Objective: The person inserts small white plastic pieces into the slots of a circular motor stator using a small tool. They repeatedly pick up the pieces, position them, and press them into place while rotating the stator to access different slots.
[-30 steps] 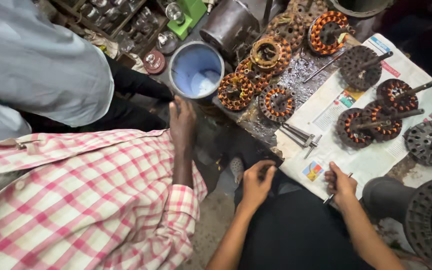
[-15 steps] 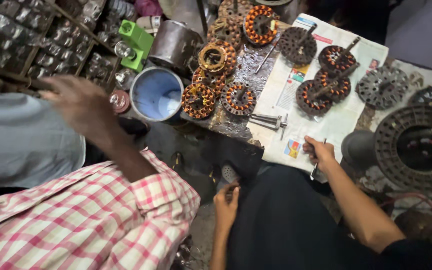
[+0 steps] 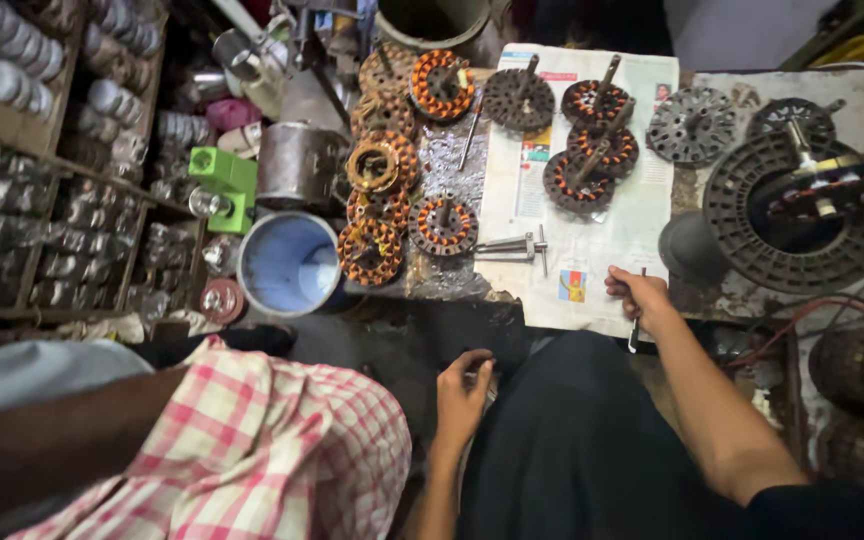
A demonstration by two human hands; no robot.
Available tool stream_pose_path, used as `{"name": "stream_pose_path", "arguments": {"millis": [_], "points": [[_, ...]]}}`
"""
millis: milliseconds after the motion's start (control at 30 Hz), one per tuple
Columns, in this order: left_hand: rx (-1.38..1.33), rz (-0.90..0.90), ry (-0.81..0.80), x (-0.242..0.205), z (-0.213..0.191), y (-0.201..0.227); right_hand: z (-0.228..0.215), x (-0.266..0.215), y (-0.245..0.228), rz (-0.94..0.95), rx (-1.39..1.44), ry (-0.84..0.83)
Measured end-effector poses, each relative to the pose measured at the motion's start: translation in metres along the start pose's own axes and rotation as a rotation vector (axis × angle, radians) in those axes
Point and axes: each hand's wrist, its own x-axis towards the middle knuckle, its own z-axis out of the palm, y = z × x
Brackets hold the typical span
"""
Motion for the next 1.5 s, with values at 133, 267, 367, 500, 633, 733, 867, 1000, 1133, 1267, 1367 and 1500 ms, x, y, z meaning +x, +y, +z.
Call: {"name": "stream_pose_path", "arguments": {"millis": [133, 267, 367, 500, 633, 733, 867, 1000, 1133, 1267, 1367, 1500], "points": [[0.055, -0.129, -0.073, 0.011, -0.001, 0.015, 0.007, -0.002, 0.005, -0.017, -0.06, 0.113], [0.021, 0.031, -0.047, 0.018, 0.004, 0.023, 0.012, -0.002, 0.001, -0.019, -0.085, 0.165], [0.063, -0.045, -0.04, 0.022, 0.007, 0.025, 0.014, 0.001, 0.0, 0.021, -0.093, 0.205], [-0.041, -0.027, -0.077, 0.036, 0.012, 0.028, 0.01, 0.015, -0.007, -0.013, -0.275, 0.199], [-0.131, 0.018, -0.051, 0.079, 0.024, 0.037, 0.002, 0.03, -0.018, 0.054, -0.377, 0.183], [-0.143, 0.114, 0.033, 0.133, 0.043, 0.048, 0.004, 0.036, -0.023, 0.085, -0.36, 0.167], [-0.15, 0.217, 0.127, 0.23, 0.087, 0.059, 0.002, 0.04, -0.021, 0.043, -0.197, 0.185], [0.169, 0.47, 0.237, 0.37, 0.135, 0.062, 0.005, 0.043, -0.019, 0.08, -0.167, 0.161], [0.366, 0.635, 0.197, 0.481, 0.177, 0.045, 0.004, 0.039, -0.023, 0.124, -0.175, 0.165], [0.45, 0.513, 0.129, 0.518, 0.195, 0.023, 0.007, 0.037, -0.032, 0.147, -0.182, 0.169], [0.444, 0.472, 0.136, 0.52, 0.191, 0.016, 0.006, 0.034, -0.03, 0.161, -0.172, 0.128], [0.273, 0.302, 0.208, 0.525, 0.165, 0.024, 0.006, 0.034, -0.034, 0.136, -0.143, 0.141]]}}
